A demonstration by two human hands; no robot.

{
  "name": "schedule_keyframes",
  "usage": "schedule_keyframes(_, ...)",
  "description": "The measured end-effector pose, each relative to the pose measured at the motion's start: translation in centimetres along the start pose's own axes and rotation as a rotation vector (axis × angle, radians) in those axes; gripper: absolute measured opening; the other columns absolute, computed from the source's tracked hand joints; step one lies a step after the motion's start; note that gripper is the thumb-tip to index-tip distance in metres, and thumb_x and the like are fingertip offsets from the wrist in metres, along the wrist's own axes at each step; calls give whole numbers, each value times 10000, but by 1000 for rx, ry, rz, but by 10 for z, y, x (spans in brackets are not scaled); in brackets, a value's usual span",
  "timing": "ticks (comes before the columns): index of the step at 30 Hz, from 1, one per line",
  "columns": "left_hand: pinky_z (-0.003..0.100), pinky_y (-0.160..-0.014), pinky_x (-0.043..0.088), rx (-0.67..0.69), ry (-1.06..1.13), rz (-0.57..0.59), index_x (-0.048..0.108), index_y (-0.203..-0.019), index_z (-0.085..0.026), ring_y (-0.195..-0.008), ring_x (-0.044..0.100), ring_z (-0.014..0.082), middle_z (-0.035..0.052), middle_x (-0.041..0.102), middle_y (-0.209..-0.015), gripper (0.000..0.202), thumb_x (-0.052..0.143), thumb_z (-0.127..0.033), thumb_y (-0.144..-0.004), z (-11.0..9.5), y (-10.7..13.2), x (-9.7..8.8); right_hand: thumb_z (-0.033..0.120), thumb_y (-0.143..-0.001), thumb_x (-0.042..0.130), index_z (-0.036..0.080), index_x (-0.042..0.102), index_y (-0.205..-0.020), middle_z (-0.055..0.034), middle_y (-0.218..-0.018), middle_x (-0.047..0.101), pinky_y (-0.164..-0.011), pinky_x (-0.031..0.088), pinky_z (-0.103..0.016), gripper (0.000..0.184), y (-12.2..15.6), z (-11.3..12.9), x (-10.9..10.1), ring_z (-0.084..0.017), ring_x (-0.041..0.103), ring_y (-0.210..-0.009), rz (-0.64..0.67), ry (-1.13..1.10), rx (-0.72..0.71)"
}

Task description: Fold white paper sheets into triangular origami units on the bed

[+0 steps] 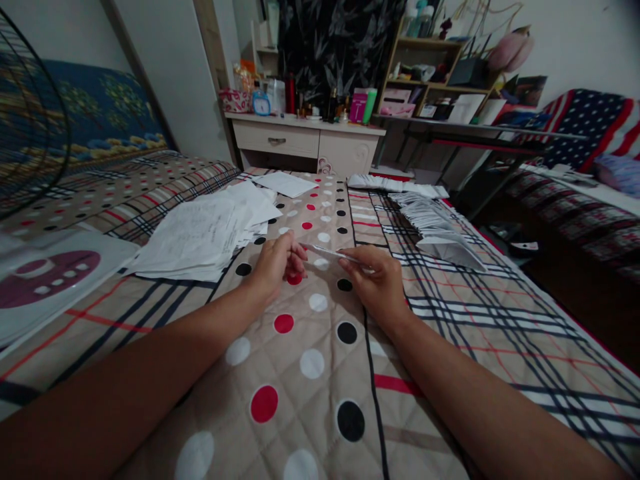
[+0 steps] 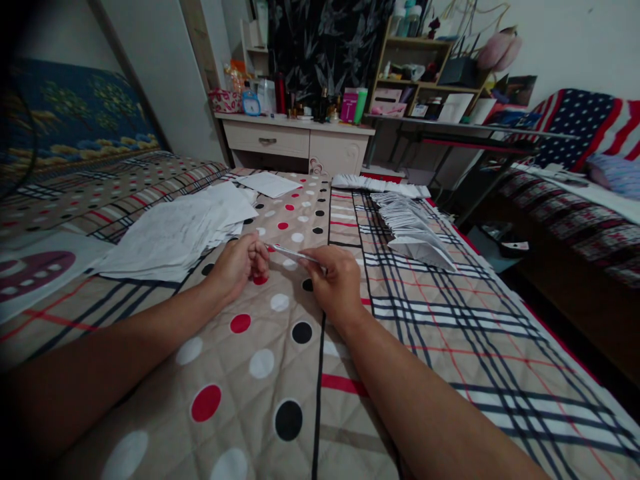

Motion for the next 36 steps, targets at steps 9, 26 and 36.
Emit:
schedule_keyframes(9,268,-815,470,668,-570,41,732,-905,-188,-895,643,186,63,727,-944,251,679,-406,-794,-62,31,25,301,-823,660,230,771,-854,-56,-799,746,-703,485,-323,135,3,-11,9,-220,671,-740,72,-85,163)
schedule_keyframes(26,195,-409,300,447,-635,121,586,-538,-171,-354,424,83,-46,454,-356,373,618,-398,-832,-41,19,24,414,-816,633,164,592,-578,29,-498,447,-454,259,-228,348,9,-33,16,-91,373,-489,111,-213,389)
schedule_keyframes(36,333,-881,488,604,-657,314,633,-1198,-219,-1003,643,224,77,675,-1177,605,820,-293,-628,-41,25,42,515,-767,660,194,433,-513,67,-433,339,-380,151,-226,468,11,-52,22,-58,240,-404,111,-453,563)
Point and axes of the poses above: each hand's wrist, its own y-axis away from the middle knuckle, its own x-axis out of the palm, z = x × y, the point moved 10 cm from there along -y, towards the middle knuckle
